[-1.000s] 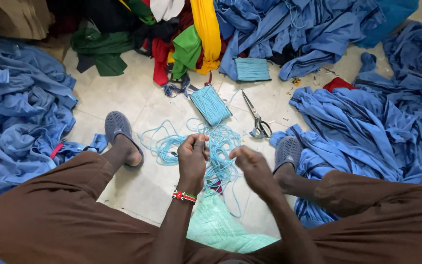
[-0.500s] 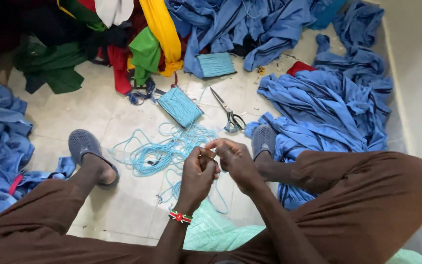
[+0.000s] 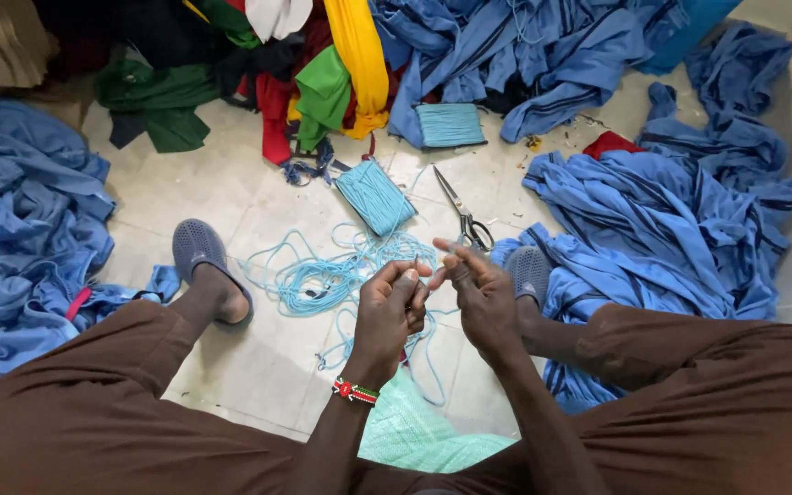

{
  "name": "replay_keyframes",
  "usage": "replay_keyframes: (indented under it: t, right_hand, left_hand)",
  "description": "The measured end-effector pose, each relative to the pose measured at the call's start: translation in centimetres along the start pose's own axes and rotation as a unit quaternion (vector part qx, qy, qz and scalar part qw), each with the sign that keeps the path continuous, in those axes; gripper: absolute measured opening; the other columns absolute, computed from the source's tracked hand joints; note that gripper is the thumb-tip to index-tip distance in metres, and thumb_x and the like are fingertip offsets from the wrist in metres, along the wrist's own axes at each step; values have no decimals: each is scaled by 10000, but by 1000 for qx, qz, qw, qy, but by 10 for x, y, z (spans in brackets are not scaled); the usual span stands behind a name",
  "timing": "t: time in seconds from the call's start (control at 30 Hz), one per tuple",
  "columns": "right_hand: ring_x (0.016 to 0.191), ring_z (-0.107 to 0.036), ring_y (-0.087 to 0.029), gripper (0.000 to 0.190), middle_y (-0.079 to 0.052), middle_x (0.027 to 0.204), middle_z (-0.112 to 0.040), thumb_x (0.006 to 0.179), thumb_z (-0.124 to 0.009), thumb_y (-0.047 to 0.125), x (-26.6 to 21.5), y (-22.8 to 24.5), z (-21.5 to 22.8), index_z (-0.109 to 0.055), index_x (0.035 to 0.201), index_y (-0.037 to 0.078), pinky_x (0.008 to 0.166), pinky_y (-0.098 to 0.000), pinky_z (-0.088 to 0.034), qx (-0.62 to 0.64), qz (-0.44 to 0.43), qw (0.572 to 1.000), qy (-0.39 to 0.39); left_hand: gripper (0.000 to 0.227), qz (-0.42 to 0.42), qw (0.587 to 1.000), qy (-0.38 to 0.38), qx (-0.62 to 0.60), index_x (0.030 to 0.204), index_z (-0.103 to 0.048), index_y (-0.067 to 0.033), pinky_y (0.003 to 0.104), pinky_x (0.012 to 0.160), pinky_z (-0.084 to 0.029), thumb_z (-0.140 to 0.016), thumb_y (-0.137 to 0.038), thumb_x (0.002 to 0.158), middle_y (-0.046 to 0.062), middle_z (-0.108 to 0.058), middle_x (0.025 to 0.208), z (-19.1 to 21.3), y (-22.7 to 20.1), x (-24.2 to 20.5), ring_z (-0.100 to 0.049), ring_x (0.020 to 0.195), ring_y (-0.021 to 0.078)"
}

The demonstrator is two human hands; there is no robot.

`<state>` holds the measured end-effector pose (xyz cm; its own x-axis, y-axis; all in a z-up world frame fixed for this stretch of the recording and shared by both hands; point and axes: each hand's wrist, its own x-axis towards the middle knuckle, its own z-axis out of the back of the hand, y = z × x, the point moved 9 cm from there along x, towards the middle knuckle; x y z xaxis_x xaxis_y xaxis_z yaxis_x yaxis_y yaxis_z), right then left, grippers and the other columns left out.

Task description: Threading elastic cord through the waistband of blue fabric garments using a metal threading tool on a factory floor.

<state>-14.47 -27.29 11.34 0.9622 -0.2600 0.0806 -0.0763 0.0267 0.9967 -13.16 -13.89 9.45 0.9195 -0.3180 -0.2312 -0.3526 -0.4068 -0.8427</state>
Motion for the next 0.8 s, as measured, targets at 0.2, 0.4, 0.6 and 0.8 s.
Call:
replay_keyframes:
  t: [0.2,0.4,0.6,0.8]
  right_hand:
    - [530,-427,-27,202,-95,717,-731,1037,-630,192,-1,8,2,-735,1118,39,501,-173,-387,-28,8,999,-13]
    - [742,-644,-85,193,-113,805,-768,936,-748,82,-6,6,2,-801,1115,34,732,-263,-591,-34,2,999,-29]
    - [687,-550,-43,179,-37,771,-694,917,-785,127,-9,-9,10,-791,1067,29,657,-227,-530,-8,-42,997,-71]
    - [555,-466,-2,194,-32,678,-640,930,-762,105,-10,-18,6,-762,1090,-5,527,-164,-427,41,-51,995,-81]
  left_hand:
    - [180,4,1000,14,-26,1133,-575,14,222,425,-331,-435,-77,1064,89,-500,623,4,6,4,-400,484,92]
    - [154,-2,1000,18,-25,1105,-561,9,219,419,-358,-438,-78,1073,134,-575,627,4,10,7,-435,476,102]
    - [154,-1,999,23,-37,1109,-571,8,215,406,-352,-455,-86,1071,153,-597,625,3,14,7,-436,469,103]
    - [140,8,998,30,-62,1110,-561,0,212,399,-342,-464,-92,1070,161,-597,622,1,17,7,-425,463,105]
